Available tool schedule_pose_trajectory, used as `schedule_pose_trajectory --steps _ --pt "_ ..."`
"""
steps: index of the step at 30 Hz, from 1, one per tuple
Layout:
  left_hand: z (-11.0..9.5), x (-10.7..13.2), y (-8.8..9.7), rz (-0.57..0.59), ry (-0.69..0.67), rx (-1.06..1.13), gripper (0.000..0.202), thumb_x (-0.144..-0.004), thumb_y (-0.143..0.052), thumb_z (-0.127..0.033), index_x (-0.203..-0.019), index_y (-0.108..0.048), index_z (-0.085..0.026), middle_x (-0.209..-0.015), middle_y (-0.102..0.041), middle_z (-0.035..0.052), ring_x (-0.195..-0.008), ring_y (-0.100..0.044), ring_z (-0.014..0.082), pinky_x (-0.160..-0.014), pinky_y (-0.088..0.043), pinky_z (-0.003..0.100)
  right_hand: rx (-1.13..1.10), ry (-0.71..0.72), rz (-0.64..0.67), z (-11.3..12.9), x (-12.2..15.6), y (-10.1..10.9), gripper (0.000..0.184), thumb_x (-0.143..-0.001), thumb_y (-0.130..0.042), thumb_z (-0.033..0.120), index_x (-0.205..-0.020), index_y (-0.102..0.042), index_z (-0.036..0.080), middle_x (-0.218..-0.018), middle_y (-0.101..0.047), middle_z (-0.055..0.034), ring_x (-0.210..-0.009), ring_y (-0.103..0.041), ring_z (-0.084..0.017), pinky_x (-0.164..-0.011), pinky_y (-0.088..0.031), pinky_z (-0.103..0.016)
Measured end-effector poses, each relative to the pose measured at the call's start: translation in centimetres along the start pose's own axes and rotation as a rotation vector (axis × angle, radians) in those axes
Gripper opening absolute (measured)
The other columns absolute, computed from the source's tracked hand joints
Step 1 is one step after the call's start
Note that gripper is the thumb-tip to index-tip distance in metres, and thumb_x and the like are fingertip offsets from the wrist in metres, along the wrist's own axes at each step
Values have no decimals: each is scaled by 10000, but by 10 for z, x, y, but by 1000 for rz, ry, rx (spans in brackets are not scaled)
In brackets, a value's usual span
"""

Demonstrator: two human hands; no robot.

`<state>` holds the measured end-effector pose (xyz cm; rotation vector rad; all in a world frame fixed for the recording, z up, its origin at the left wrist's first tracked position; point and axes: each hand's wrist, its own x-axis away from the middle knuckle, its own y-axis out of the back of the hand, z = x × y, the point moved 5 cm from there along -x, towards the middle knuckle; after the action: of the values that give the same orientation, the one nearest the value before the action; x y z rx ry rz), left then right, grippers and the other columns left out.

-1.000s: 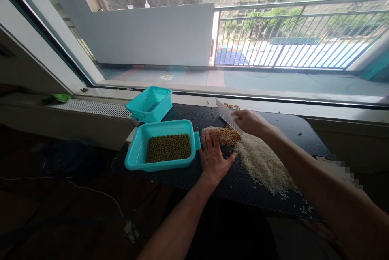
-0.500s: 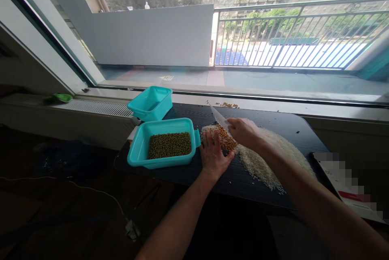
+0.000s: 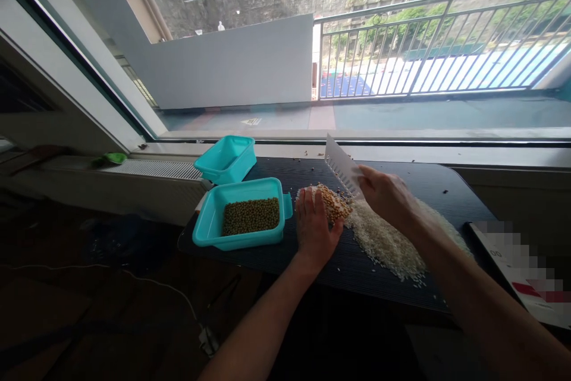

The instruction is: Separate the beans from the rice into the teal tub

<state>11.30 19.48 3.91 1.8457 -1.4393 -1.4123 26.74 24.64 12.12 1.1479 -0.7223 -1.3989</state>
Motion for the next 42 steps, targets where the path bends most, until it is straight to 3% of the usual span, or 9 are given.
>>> schedule_pose_trajectory --steps 5,10,18,20,22,28,34,37,42 --pt "-4 -8 36 -77 57 289 539 -924 -483 -368 -1386 -486 -91 -1511 -433 200 -1463 -326 289 -1193 -312 441 -119 -15 -58 -12 3 -6 361 -922 -573 407 -1221 -596 206 -1201 -637 -77 -978 -636 -188 -823 -556 -412" --pt "18 -9 82 -88 387 885 497 -856 -560 -333 -1320 -563 -156 -1423 -562 140 -1350 -498 264 -1131 -403 429 -210 -48 -95 -21 6 -13 368 -920 -575 409 -1225 -594 203 -1202 -636 -78 -978 -636 -190 -821 -557 -413" --pt "50 98 107 386 1227 1491 493 -851 -607 -463 -1170 -577 -89 -1146 -681 206 -989 -712 270 -902 -578 433 -282 -57 -155 -29 11 -10 356 -920 -574 414 -1204 -604 201 -1173 -645 -69 -954 -639 -185 -804 -559 -399" --pt "74 111 111 289 1356 1434 550 -864 -577 -544 -1162 -516 -85 -1057 -689 202 -913 -728 263 -826 -602 414 -288 -48 -171 -30 13 -8 350 -922 -571 416 -1195 -608 201 -1157 -650 -66 -940 -641 -181 -797 -559 -394" --pt "101 106 120 151 1356 1368 528 -891 -535 -556 -1168 -484 -110 -1004 -695 175 -867 -734 254 -770 -614 411 -291 -42 -181 -32 16 -7 352 -921 -573 416 -1192 -606 194 -1132 -655 -63 -918 -643 -175 -782 -560 -390" --pt "143 71 134 296 1379 1166 476 -897 -506 -575 -1094 -543 -144 -838 -714 123 -588 -700 225 -497 -588 352 -299 -26 -165 -31 28 -12 340 -925 -566 422 -1162 -614 182 -1032 -667 -43 -816 -638 -145 -714 -560 -351" --pt "149 52 132 360 1455 1107 440 -894 -514 -527 -940 -599 -98 -750 -713 141 -511 -671 218 -451 -574 336 -322 16 -158 -27 35 -15 326 -927 -560 438 -1112 -628 178 -962 -668 -25 -748 -623 -125 -664 -548 -319" --pt "145 42 136 298 1431 1115 147 -883 -527 -244 -863 -594 -115 -727 -708 127 -566 -693 210 -501 -589 308 -354 34 -165 -22 38 -13 343 -929 -546 458 -1098 -637 175 -864 -662 -5 -680 -604 -115 -630 -533 -309" --pt "138 74 177 185 1443 1049 120 -793 -511 -47 -781 -544 -162 -627 -653 20 -479 -636 161 -492 -579 289 -414 15 -153 -19 52 -5 331 -941 -511 445 -1098 -661 195 -810 -674 -11 -692 -612 -130 -647 -529 -318"
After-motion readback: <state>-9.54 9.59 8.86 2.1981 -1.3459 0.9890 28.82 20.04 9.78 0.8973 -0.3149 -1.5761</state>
